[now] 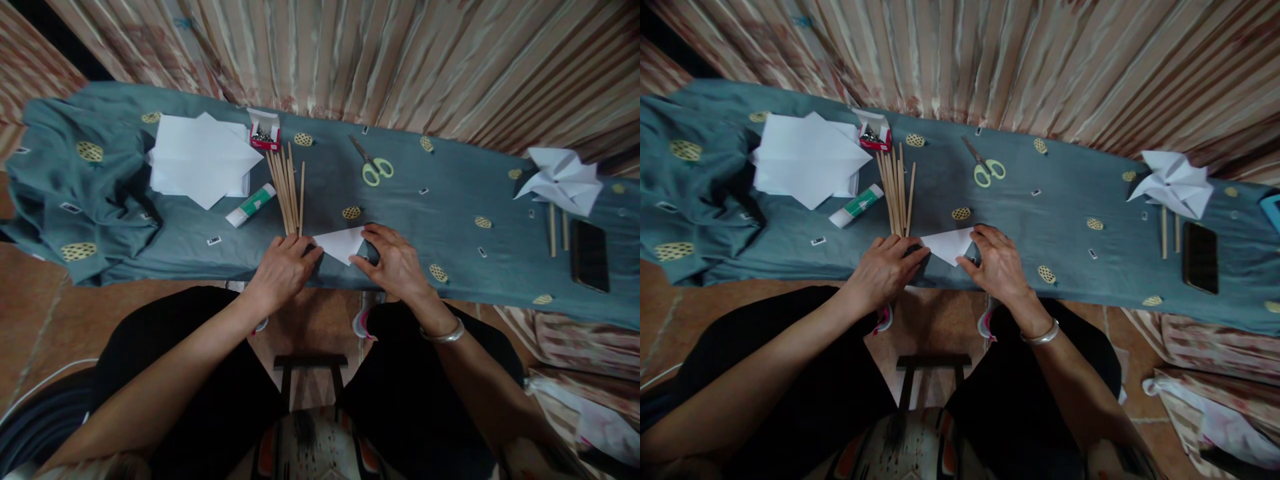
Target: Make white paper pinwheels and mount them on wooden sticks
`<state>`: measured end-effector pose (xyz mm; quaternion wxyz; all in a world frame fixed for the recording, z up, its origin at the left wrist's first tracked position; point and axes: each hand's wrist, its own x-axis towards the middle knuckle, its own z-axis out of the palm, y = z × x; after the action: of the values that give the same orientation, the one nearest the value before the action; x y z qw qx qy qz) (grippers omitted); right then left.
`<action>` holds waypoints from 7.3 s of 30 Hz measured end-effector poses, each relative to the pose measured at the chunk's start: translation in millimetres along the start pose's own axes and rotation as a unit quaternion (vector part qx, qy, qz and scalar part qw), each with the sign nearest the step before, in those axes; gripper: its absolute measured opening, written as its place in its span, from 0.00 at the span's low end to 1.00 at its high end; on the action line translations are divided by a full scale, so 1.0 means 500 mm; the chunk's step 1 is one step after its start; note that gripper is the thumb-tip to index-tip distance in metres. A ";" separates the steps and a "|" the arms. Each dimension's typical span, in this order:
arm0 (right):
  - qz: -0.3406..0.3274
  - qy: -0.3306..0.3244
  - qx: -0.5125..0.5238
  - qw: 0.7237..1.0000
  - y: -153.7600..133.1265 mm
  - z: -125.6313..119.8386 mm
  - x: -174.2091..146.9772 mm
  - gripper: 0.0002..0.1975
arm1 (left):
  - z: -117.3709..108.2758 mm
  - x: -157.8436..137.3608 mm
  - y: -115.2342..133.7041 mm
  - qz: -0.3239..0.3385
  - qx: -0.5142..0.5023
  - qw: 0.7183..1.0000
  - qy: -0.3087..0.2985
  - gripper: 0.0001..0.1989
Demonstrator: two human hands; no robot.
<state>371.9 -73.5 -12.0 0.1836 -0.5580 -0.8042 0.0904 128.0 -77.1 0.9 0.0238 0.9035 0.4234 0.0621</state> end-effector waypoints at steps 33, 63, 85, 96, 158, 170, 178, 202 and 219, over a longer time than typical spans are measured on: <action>0.056 0.036 0.010 0.998 0.065 0.006 0.074 0.05 | 0.001 0.000 -0.001 -0.002 -0.005 1.000 -0.002 0.14; 0.031 -0.011 0.021 0.999 0.081 -0.010 0.086 0.06 | -0.001 0.002 0.001 -0.011 -0.017 1.000 -0.007 0.13; -0.105 -0.080 -0.004 0.991 -0.040 0.014 -0.028 0.24 | -0.012 0.015 0.006 -0.011 0.008 1.000 0.019 0.17; 0.007 -0.005 0.008 1.000 0.035 0.003 -0.017 0.27 | 0.009 0.041 0.014 0.019 -0.041 0.999 0.030 0.14; 0.315 0.099 0.603 0.726 -0.007 -0.075 0.024 0.24 | 0.004 0.164 0.075 -0.271 -0.885 0.378 0.028 0.10; 0.311 0.091 0.636 0.700 0.001 -0.051 0.026 0.23 | -0.001 0.163 0.075 -0.265 -0.889 0.372 0.032 0.09; 0.320 0.076 0.654 0.681 -0.007 -0.046 0.038 0.25 | 0.002 0.160 0.073 -0.286 -0.863 0.415 0.041 0.11; -0.012 0.180 0.098 0.979 -0.088 -0.050 0.070 0.12 | -0.020 0.187 0.014 -0.266 -0.605 0.708 0.250 0.02; 0.363 0.101 0.632 0.678 0.029 -0.057 0.037 0.19 | -0.024 0.139 -0.040 -0.335 -0.721 0.557 0.238 0.17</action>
<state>389.8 -52.8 12.6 0.5251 -0.5632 -0.2669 0.5796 155.2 -11.0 17.5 0.5850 0.3291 0.4998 0.5474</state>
